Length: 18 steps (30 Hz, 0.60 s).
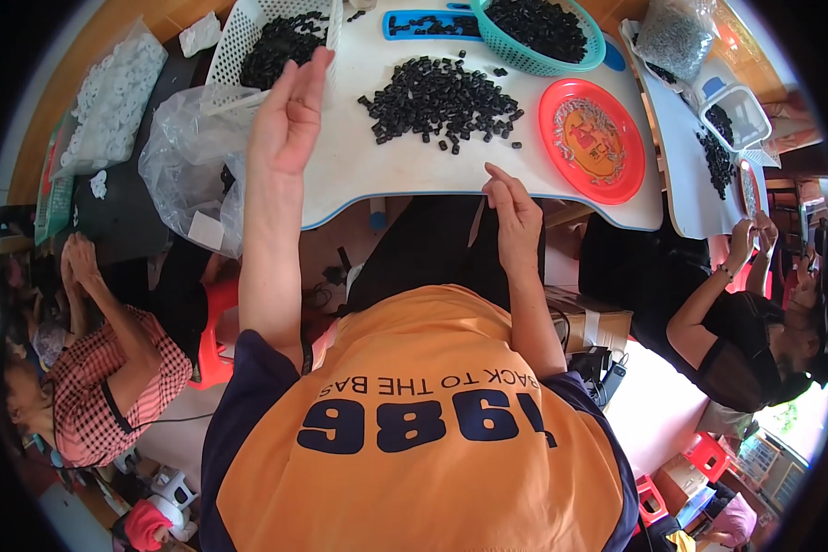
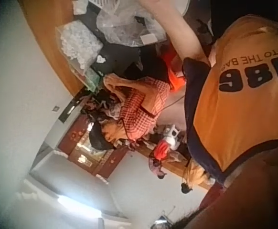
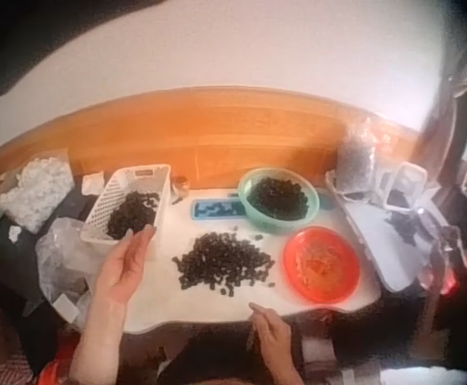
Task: The person assembles small parts by picking metal pins from a plate and black plastic pieces from the table, inserting the pins into the plastic pieces by hand.
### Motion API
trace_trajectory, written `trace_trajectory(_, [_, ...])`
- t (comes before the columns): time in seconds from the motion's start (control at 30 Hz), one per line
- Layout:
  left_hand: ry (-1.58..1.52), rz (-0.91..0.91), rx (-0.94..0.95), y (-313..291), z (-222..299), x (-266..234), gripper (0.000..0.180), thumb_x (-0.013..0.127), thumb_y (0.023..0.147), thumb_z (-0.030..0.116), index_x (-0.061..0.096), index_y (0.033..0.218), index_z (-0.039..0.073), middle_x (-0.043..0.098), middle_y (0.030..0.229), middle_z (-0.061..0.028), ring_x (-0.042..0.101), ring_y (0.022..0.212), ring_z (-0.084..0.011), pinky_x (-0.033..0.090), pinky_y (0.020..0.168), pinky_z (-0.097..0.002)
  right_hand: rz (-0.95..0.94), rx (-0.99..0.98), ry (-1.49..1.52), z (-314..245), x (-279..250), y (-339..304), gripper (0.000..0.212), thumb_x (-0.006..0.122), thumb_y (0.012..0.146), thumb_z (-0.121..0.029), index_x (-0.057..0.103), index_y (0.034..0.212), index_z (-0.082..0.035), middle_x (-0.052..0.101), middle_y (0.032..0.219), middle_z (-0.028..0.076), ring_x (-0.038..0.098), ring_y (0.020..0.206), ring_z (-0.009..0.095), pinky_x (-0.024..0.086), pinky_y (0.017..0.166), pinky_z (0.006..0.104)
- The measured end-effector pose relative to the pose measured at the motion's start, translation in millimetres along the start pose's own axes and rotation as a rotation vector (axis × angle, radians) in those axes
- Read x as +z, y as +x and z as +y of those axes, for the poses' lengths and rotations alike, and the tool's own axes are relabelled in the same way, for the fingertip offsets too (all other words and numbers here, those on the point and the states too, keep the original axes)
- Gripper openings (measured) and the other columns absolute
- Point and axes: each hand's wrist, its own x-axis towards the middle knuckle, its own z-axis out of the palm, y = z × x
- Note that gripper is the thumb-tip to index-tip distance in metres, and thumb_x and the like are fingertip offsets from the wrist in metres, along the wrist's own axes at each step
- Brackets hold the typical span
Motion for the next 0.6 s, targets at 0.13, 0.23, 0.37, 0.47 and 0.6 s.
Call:
trace_trajectory(0.13, [0.688,-0.074,-0.047,-28.2,-94.7,-9.1,0.030,0.079,0.114,0.008,0.081,0.140,-0.006,0.087,0.134,-0.0216,0.086,0.112,-0.0249,0.070,0.093,-0.0341,0.041,0.030,0.030,11.1,-17.4,0.1,0.031,0.072,0.123,-0.018,0.085,0.147,-0.003,0.076,0.106,0.000,0.063,0.093,0.007,0.051,0.084,0.0252])
trace_trajectory(0.23, [1.225,-0.138,0.053,-20.9,-158.6,-38.5,0.023,0.086,0.109,0.014,0.091,0.127,0.000,0.091,0.110,-0.0103,0.079,0.086,-0.0146,0.061,0.080,-0.0292,0.057,0.034,0.033,13.6,-30.2,12.7,0.030,0.073,0.122,-0.016,0.086,0.146,-0.004,0.076,0.105,-0.001,0.065,0.095,0.007,0.051,0.085,0.0246])
trace_trajectory(0.37, [1.596,-0.228,0.264,-5.6,-202.4,-44.8,0.021,0.087,0.107,0.015,0.092,0.124,0.004,0.086,0.108,-0.0121,0.080,0.089,-0.0211,0.062,0.082,-0.0376,0.140,0.025,0.100,2.0,-57.6,18.1,0.030,0.073,0.122,-0.011,0.084,0.146,0.002,0.072,0.106,-0.001,0.058,0.095,0.007,0.047,0.087,0.0229])
trace_trajectory(0.47, [1.784,-0.354,0.443,1.2,-207.8,-58.6,0.018,0.086,0.104,0.014,0.087,0.112,-0.001,0.075,0.102,-0.0209,0.077,0.099,-0.0440,0.061,0.088,-0.0518,0.222,-0.041,0.055,-2.8,-77.8,19.5,0.029,0.074,0.121,-0.010,0.084,0.146,0.001,0.073,0.105,-0.001,0.058,0.093,0.007,0.047,0.085,0.0230])
trace_trajectory(0.6, [1.791,-0.396,0.464,2.4,-217.9,-58.8,0.015,0.085,0.105,0.011,0.087,0.115,-0.001,0.077,0.106,-0.0202,0.079,0.098,-0.0412,0.062,0.089,-0.0486,0.360,-0.049,-0.035,-10.9,-119.1,42.8,0.027,0.075,0.121,-0.012,0.086,0.142,0.001,0.074,0.103,-0.001,0.063,0.092,0.007,0.051,0.085,0.0242])
